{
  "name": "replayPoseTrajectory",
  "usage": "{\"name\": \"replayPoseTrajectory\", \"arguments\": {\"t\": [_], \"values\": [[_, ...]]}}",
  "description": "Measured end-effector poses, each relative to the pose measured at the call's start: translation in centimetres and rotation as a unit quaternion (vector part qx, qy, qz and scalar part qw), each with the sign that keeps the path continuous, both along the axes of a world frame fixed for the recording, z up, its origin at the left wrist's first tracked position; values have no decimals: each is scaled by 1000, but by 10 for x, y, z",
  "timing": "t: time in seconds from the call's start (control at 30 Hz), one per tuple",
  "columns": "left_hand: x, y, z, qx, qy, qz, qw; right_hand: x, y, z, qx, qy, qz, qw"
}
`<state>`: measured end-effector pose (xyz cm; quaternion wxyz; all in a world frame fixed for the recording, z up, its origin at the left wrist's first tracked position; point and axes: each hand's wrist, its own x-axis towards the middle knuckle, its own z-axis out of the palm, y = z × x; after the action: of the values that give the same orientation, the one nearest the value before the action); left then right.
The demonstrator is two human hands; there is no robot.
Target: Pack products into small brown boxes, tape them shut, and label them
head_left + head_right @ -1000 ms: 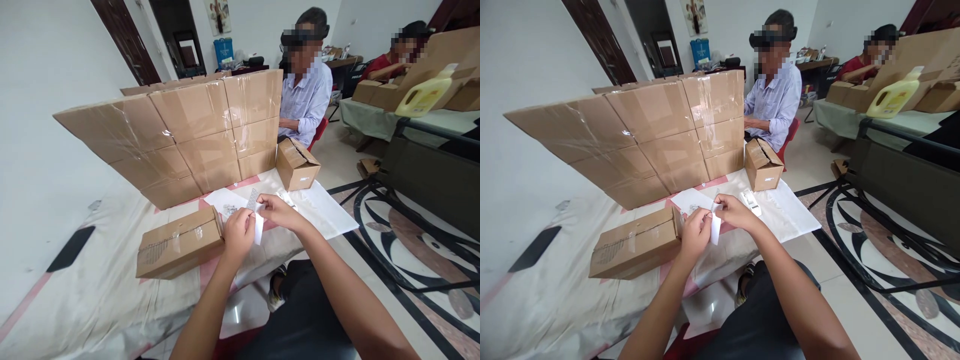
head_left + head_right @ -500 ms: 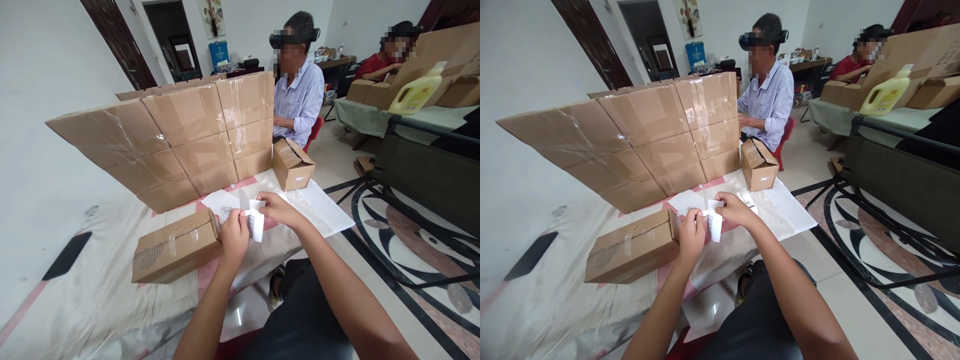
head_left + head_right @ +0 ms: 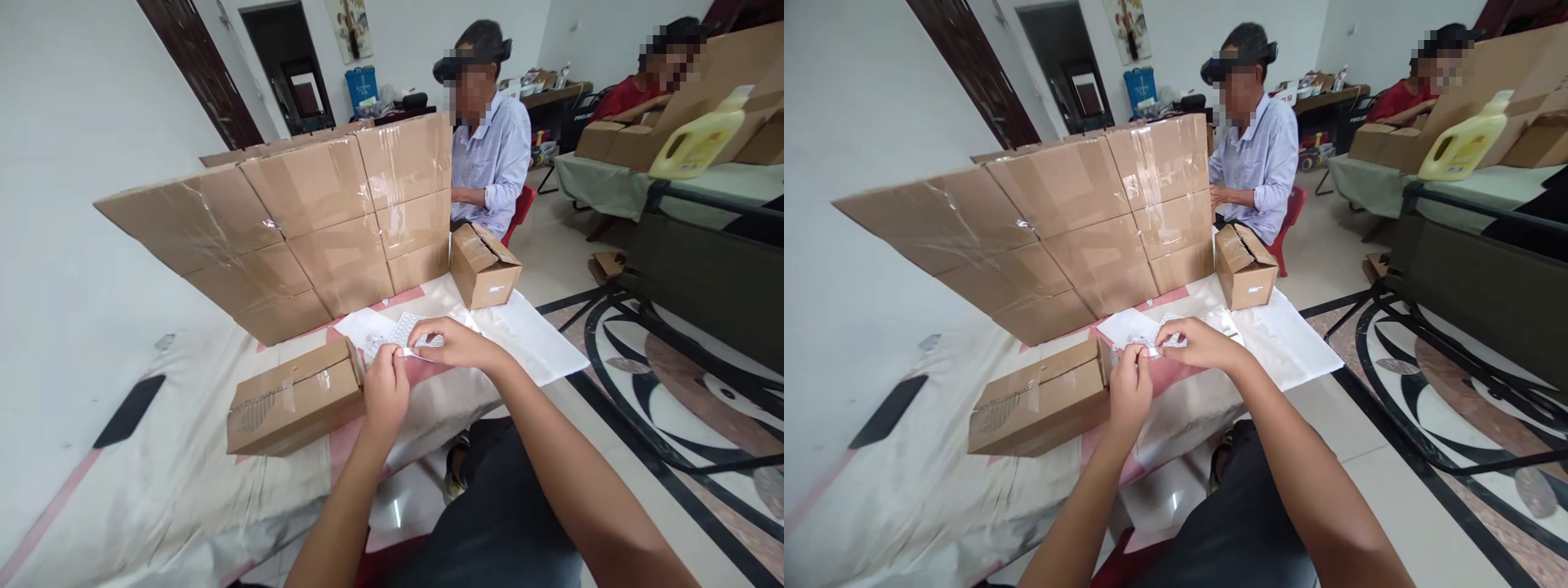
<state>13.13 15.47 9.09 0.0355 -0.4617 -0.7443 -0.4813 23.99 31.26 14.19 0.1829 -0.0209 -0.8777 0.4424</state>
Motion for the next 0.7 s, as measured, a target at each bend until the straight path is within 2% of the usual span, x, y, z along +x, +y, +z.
{"name": "replayPoseTrajectory", "arguments": {"t": [0.07,0.2,0.27,0.4,0.47,0.53,0.63,0.7], "values": [[2,-6,3,0,-2,-7,1000,-4,-5,-2,4,12,-11,1000],[13,-36,-1,-10,-1,-43,999,-19,-16,-18,67,3,-125,990],[18,-58,-11,-20,11,-69,997,-30,-28,-28,100,-33,-155,982],[14,-105,-44,-32,40,-82,995,-54,-57,-48,175,-119,-147,966],[4,-129,-61,-34,47,-52,997,-63,-67,-56,191,-135,-143,962],[-9,-152,-74,-32,51,6,998,-71,-72,-62,188,-138,-144,962],[-35,-185,-82,0,65,130,989,-79,-76,-66,182,-133,-147,963],[-56,-202,-83,46,75,218,972,-81,-79,-66,179,-126,-145,965]]}}
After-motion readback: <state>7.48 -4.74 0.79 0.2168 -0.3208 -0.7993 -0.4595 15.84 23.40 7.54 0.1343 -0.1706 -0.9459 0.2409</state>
